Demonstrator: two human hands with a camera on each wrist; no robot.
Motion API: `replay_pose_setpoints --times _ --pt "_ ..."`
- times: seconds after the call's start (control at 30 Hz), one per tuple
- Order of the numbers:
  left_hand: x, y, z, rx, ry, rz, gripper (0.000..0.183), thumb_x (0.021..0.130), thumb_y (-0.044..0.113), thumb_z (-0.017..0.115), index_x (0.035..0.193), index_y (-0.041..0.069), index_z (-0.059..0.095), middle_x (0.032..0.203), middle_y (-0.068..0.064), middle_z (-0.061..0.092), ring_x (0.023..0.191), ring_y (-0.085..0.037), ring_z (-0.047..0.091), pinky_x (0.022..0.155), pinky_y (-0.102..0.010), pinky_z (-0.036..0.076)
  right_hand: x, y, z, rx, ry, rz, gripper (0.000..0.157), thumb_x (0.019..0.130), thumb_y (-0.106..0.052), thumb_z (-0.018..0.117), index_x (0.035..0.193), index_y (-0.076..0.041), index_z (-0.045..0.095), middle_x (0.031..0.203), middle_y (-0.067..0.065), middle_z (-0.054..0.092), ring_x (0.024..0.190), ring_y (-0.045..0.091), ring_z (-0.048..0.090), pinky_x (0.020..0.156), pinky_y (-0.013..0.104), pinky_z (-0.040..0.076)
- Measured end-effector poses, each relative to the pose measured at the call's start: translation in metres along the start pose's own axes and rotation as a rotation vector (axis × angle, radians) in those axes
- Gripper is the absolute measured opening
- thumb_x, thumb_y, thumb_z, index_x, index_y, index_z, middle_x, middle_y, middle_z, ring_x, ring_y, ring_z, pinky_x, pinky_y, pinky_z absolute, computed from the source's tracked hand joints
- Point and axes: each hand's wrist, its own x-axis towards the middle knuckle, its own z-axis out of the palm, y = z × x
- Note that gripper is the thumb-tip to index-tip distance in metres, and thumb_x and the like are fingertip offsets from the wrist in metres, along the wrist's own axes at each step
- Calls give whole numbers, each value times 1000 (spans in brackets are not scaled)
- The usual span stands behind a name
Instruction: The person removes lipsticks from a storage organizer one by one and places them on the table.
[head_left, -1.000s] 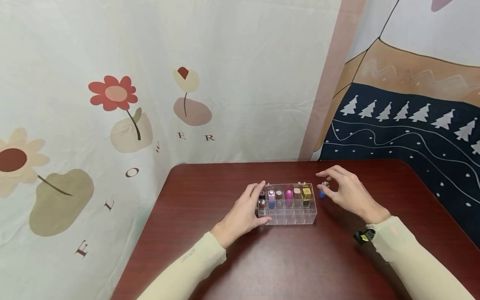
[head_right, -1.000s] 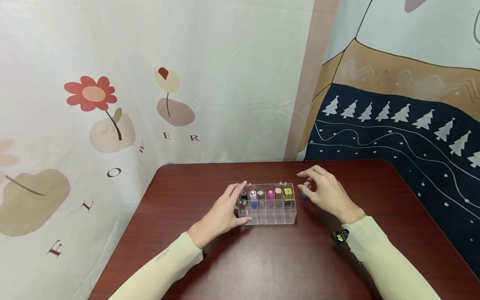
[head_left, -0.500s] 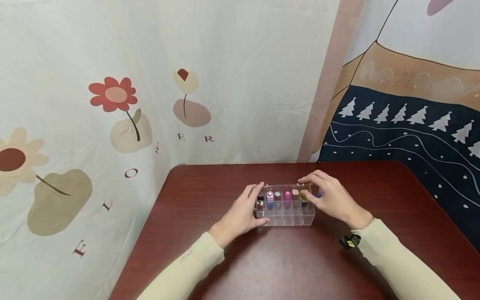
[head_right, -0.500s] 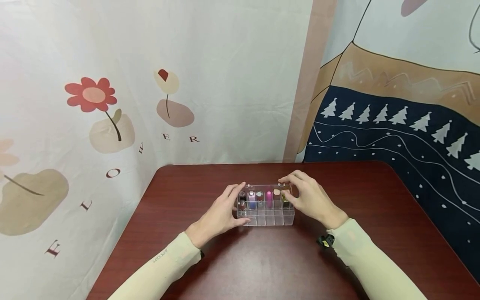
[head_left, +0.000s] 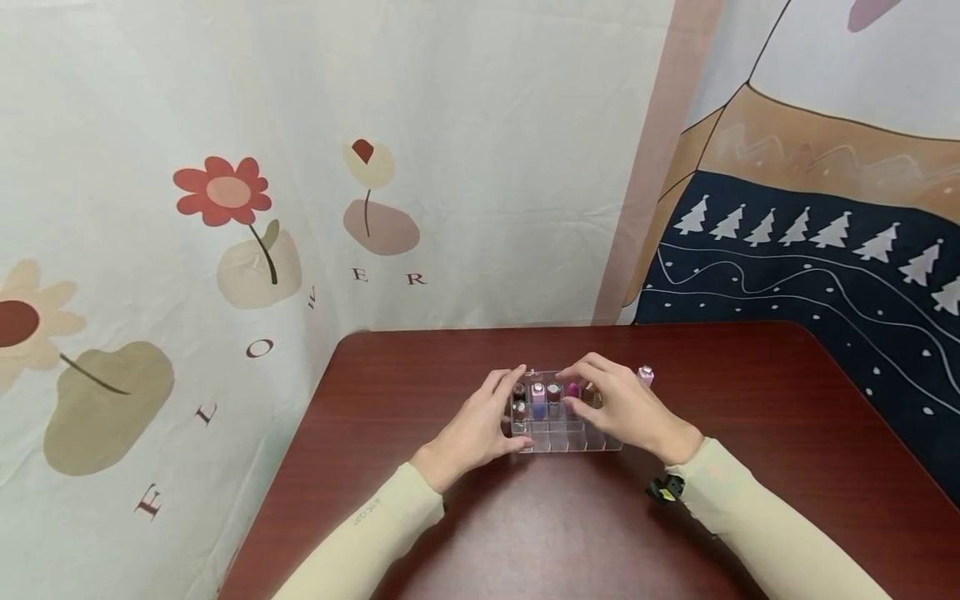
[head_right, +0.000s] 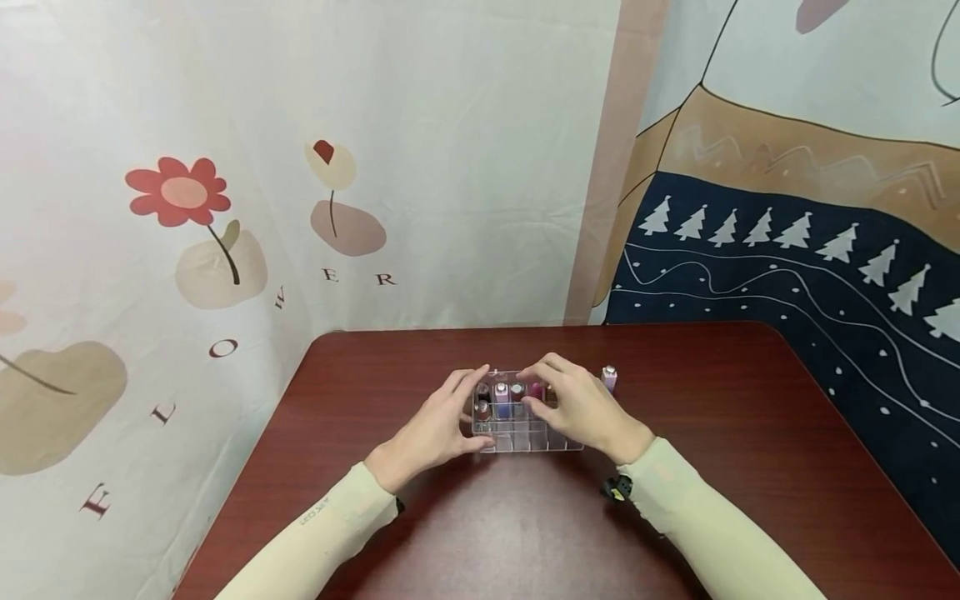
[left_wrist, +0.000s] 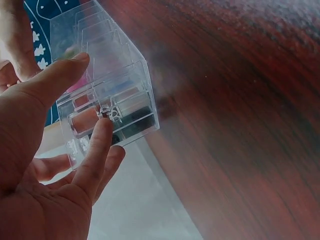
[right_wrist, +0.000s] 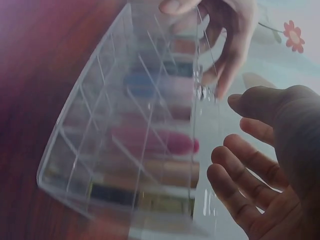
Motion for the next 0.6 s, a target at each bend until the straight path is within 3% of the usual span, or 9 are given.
replay_pose_setpoints --times 0.3,0.6 --pt "-1 -3 2 -23 4 6 115 88 15 106 179 3 37 163 -21 54 96 -19 86 94 -27 72 7 -9 23 -33 -31 -33 41 96 -14 98 133 -8 81 120 8 79 84 21 73 73 27 62" --pt "-1 -5 4 -11 8 15 116 88 15 105 180 5 36 162 -20 54 93 -18 87 94 -26 72 11 -12 38 -51 -71 -80 37 98 -19 96 131 -8 82 124 5 79 93 21 77 80 33 67"
